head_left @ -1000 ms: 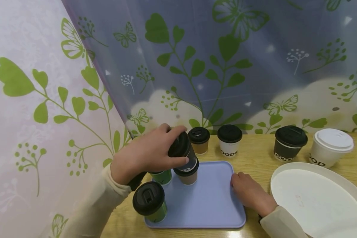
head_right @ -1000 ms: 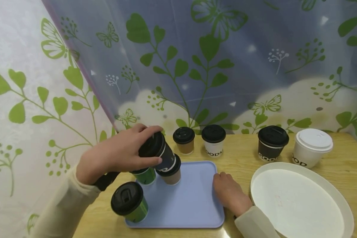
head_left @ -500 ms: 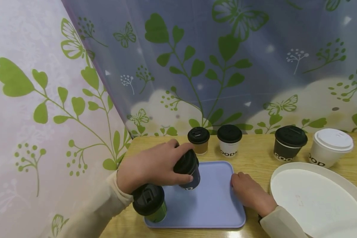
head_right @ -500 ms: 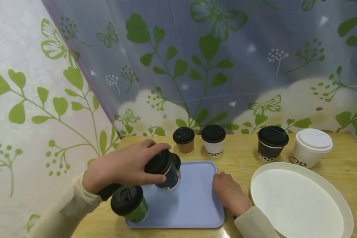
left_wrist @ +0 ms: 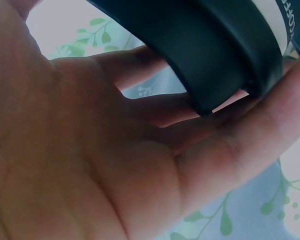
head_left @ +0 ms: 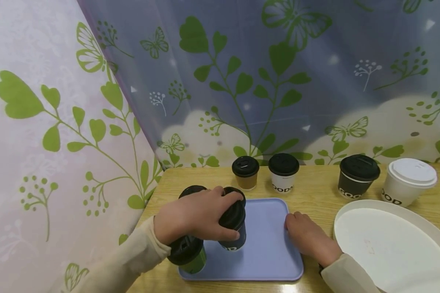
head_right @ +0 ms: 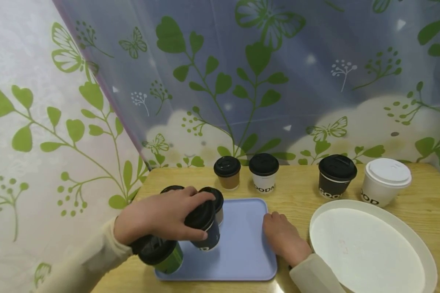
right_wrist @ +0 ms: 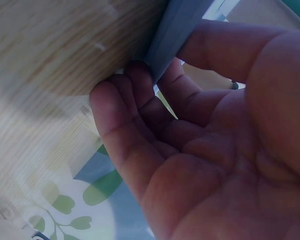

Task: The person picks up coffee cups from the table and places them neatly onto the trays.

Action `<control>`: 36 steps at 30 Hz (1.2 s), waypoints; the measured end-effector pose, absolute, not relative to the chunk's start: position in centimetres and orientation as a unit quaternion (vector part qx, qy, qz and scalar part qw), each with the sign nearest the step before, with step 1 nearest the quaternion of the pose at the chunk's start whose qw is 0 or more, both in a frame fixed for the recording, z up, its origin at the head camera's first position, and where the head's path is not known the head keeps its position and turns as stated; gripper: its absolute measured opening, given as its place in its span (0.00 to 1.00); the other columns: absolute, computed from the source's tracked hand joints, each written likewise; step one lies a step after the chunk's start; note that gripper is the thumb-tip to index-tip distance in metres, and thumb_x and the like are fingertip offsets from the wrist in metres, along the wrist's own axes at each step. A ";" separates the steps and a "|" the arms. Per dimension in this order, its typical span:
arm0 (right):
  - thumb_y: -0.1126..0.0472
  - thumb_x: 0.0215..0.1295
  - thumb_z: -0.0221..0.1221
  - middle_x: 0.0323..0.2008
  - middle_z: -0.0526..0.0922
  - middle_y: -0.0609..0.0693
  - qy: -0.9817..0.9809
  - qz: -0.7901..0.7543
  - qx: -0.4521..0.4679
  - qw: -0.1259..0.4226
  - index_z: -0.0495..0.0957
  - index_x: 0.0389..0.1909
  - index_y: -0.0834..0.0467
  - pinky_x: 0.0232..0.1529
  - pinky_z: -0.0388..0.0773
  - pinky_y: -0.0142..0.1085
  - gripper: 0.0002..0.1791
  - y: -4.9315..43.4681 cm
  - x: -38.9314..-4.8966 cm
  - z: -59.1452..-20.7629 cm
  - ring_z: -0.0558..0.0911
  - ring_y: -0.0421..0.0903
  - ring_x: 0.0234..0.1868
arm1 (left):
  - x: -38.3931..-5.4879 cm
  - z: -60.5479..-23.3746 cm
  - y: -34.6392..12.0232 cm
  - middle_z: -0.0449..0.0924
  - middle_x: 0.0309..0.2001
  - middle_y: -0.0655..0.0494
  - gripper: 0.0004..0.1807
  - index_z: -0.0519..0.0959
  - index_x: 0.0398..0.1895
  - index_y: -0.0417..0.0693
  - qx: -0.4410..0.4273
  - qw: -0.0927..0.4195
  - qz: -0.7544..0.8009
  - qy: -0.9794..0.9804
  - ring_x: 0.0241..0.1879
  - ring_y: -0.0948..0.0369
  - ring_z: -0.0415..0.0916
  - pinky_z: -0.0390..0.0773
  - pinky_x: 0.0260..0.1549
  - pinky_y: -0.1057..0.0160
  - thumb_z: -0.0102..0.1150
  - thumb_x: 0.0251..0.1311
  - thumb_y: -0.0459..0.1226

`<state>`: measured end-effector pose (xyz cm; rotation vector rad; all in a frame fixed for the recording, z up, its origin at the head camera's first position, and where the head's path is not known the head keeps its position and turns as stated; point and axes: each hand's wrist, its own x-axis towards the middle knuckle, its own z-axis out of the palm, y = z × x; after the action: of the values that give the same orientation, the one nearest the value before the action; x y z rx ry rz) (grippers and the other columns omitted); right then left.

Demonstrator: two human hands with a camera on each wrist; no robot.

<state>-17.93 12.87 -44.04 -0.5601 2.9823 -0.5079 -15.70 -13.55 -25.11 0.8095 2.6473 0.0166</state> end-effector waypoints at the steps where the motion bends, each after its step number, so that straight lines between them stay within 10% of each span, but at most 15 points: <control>1: 0.72 0.72 0.52 0.34 0.74 0.57 0.969 -0.164 -0.181 0.034 0.75 0.37 0.62 0.43 0.77 0.53 0.05 12.9 -17.9 -44.0 0.76 0.56 0.38 | -15.7 -25.3 -13.5 0.72 0.64 0.43 0.43 0.62 0.79 0.62 0.286 0.189 0.003 0.939 0.52 0.51 0.80 0.79 0.51 0.52 0.66 0.64 0.60; 36: 0.72 0.72 0.52 0.33 0.73 0.55 0.968 -0.163 -0.191 0.022 0.75 0.37 0.62 0.40 0.77 0.51 0.05 12.9 -17.8 -44.1 0.75 0.54 0.36 | -16.0 -27.3 -13.3 0.72 0.66 0.48 0.42 0.65 0.77 0.65 0.278 0.232 -0.005 0.932 0.55 0.54 0.79 0.78 0.53 0.51 0.68 0.62 0.61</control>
<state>-17.79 12.92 -44.09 -0.5913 2.9977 -0.5051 -15.98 -13.34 -27.27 0.7632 2.5620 -0.0136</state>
